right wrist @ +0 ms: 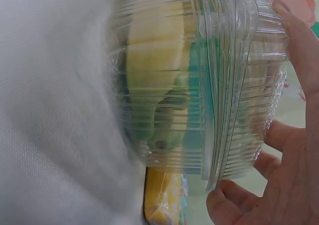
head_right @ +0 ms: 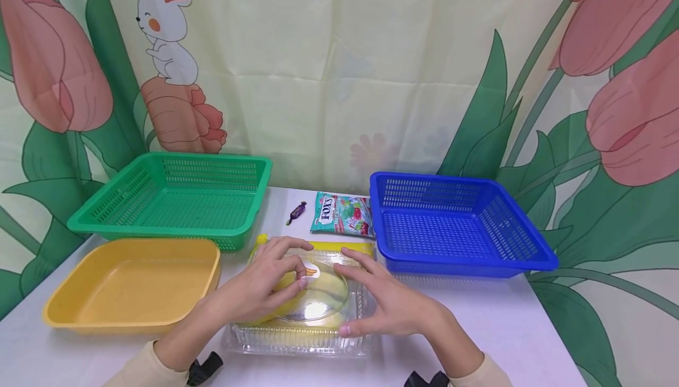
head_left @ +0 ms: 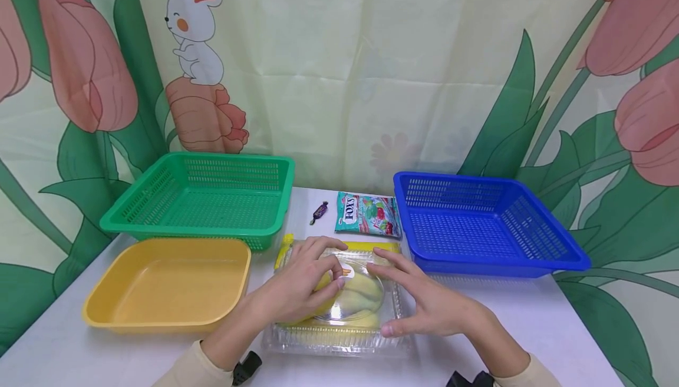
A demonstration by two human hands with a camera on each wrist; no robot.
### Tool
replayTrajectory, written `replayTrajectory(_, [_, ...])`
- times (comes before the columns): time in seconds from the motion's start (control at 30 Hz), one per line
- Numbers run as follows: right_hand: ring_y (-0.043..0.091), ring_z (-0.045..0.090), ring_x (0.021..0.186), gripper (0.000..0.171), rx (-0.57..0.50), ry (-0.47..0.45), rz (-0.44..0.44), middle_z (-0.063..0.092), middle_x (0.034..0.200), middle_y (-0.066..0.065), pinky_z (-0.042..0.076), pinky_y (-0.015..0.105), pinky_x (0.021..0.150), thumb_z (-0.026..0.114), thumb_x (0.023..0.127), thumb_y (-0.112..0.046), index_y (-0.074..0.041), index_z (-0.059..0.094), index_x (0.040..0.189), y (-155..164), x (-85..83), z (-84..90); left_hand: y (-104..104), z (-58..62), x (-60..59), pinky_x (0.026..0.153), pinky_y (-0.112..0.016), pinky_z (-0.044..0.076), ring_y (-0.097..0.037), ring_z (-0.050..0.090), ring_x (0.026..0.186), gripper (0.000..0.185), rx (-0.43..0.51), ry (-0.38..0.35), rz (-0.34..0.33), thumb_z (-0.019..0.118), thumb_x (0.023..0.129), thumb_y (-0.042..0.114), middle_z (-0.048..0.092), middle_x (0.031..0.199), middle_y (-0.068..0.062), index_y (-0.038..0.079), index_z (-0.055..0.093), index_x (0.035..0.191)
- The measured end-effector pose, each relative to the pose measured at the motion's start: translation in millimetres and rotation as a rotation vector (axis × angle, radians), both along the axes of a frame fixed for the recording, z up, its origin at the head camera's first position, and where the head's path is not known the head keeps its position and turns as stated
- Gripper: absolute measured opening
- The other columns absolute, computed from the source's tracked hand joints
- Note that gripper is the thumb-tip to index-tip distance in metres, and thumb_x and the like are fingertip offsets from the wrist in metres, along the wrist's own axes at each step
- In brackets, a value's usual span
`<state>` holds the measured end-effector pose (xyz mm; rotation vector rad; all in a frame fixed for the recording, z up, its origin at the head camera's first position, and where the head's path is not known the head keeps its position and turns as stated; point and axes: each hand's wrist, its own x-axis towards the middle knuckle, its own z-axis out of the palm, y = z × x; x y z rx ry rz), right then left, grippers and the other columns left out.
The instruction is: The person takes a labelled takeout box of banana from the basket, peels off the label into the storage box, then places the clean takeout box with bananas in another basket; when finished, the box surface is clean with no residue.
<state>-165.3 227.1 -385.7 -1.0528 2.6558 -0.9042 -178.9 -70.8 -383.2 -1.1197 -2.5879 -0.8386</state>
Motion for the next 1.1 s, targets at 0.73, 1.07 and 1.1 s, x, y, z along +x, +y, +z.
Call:
replayTrajectory(0.73, [0.039,0.02,0.154,0.09,-0.004,0.022,0.004,0.015,0.171,-0.004,0.04,0.07,0.105,0.081,0.083,-0.054,-0.029,0.039,0.159,0.6,-1.2,0.7,0.1,1.2,-2.4,0.113,-0.056,0.033,-0.02,0.041,0.137,0.015,0.044,0.013,0.004,0.065,0.102,0.03,0.053,0.143,0.004,0.031,0.06,0.088])
replayTrajectory(1.07, [0.039,0.021,0.154,0.089,0.011,0.005,0.009,0.014,0.171,-0.005,0.042,0.069,0.104,0.08,0.084,-0.055,-0.036,0.036,0.159,0.8,1.0,-2.1,-0.4,-3.1,-0.9,0.111,-0.057,0.034,-0.02,0.046,0.133,0.016,0.083,0.014,-0.005,0.066,0.101,0.026,0.057,0.136,0.004,0.028,0.059,0.086])
replayTrajectory(1.1, [0.039,0.021,0.154,0.089,0.014,0.007,0.009,0.014,0.171,-0.005,0.042,0.068,0.104,0.08,0.084,-0.055,-0.036,0.036,0.158,0.9,1.2,-2.7,-0.4,-4.4,-1.0,0.11,-0.057,0.034,-0.02,0.046,0.133,0.016,0.091,0.021,-0.008,0.066,0.101,0.026,0.057,0.136,0.004,0.028,0.059,0.086])
